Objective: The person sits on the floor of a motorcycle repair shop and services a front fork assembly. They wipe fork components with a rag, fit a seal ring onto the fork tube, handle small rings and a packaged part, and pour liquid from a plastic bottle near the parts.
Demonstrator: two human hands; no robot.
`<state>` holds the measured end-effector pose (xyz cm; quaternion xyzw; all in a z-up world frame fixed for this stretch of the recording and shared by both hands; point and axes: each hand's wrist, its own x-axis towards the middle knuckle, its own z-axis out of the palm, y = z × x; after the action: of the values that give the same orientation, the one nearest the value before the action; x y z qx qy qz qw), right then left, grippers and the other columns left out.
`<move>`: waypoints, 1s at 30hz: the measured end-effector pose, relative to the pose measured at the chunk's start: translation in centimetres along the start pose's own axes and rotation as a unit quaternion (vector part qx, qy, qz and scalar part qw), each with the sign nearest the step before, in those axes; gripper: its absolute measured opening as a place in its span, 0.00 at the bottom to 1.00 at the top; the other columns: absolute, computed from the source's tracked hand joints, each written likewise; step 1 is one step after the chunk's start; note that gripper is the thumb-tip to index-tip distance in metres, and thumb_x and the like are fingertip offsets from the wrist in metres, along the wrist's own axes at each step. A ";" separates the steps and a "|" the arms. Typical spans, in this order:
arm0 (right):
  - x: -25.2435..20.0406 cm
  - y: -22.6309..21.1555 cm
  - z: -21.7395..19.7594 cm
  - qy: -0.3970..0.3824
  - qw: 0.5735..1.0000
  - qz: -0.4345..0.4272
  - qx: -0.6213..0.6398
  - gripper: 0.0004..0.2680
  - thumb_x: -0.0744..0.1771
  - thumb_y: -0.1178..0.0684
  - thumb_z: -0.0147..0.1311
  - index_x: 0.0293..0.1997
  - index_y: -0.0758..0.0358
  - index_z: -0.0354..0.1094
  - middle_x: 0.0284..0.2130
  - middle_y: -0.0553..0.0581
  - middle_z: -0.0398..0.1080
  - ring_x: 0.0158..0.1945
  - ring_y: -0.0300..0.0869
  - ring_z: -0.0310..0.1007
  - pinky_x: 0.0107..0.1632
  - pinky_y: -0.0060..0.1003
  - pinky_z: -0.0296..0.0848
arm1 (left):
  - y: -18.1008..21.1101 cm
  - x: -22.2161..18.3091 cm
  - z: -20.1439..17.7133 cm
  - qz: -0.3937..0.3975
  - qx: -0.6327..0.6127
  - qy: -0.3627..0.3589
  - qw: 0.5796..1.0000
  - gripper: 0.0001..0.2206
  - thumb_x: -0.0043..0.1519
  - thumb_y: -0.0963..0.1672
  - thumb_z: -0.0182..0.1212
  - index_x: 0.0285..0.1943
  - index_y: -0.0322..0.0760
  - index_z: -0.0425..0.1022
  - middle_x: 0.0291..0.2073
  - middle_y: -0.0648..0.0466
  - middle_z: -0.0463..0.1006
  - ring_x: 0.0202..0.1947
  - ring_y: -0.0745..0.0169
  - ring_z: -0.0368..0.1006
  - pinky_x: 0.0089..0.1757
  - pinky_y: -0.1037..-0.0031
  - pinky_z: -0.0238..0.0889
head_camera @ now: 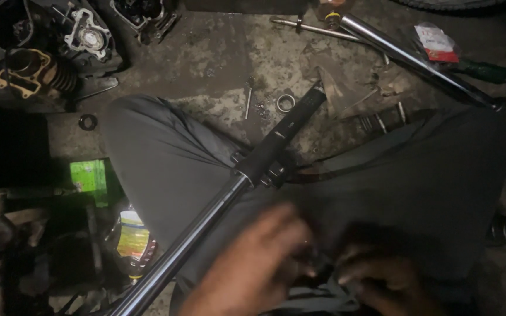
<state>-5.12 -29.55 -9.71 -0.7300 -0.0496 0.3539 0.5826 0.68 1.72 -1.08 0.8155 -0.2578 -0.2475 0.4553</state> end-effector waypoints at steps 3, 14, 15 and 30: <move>0.3 -2.9 -1.6 0.034 0.987 -0.144 -0.059 0.06 0.65 0.57 0.59 0.43 0.59 0.80 0.46 0.61 0.76 0.51 0.46 0.75 0.53 0.45 0.77 | -0.1 0.4 -0.2 -0.077 -0.077 0.111 0.988 0.24 0.51 0.39 0.77 0.58 0.37 0.74 0.57 0.45 0.73 0.60 0.50 0.70 0.55 0.67 0.69; 2.6 -13.0 -3.0 0.121 0.848 -0.368 -0.362 0.10 0.70 0.52 0.50 0.55 0.63 0.65 0.53 0.63 0.71 0.59 0.52 0.75 0.60 0.46 0.73 | 1.1 2.8 2.3 -0.089 -0.490 0.190 0.846 0.25 0.55 0.34 0.70 0.63 0.32 0.71 0.47 0.53 0.76 0.46 0.68 0.77 0.46 0.75 0.76; 2.8 -13.0 -2.5 0.149 0.868 -0.318 -0.352 0.12 0.67 0.51 0.55 0.54 0.64 0.66 0.53 0.65 0.72 0.58 0.53 0.75 0.58 0.46 0.74 | 1.2 2.8 2.5 -0.079 -0.470 0.189 0.859 0.26 0.55 0.34 0.71 0.63 0.32 0.71 0.47 0.54 0.76 0.47 0.68 0.76 0.48 0.75 0.76; 3.8 -10.3 -1.5 0.259 0.920 -0.188 -0.228 0.14 0.64 0.50 0.60 0.53 0.62 0.76 0.50 0.60 0.78 0.56 0.48 0.79 0.57 0.44 0.75 | 1.3 4.1 3.0 0.075 -0.295 0.268 0.914 0.09 0.62 0.40 0.70 0.49 0.30 0.79 0.39 0.48 0.81 0.42 0.57 0.81 0.44 0.70 0.73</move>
<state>2.11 -25.63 -2.21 -0.8864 -0.1125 0.0159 0.4487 1.51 -3.37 -2.02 0.6577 -0.1019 -0.0496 0.7447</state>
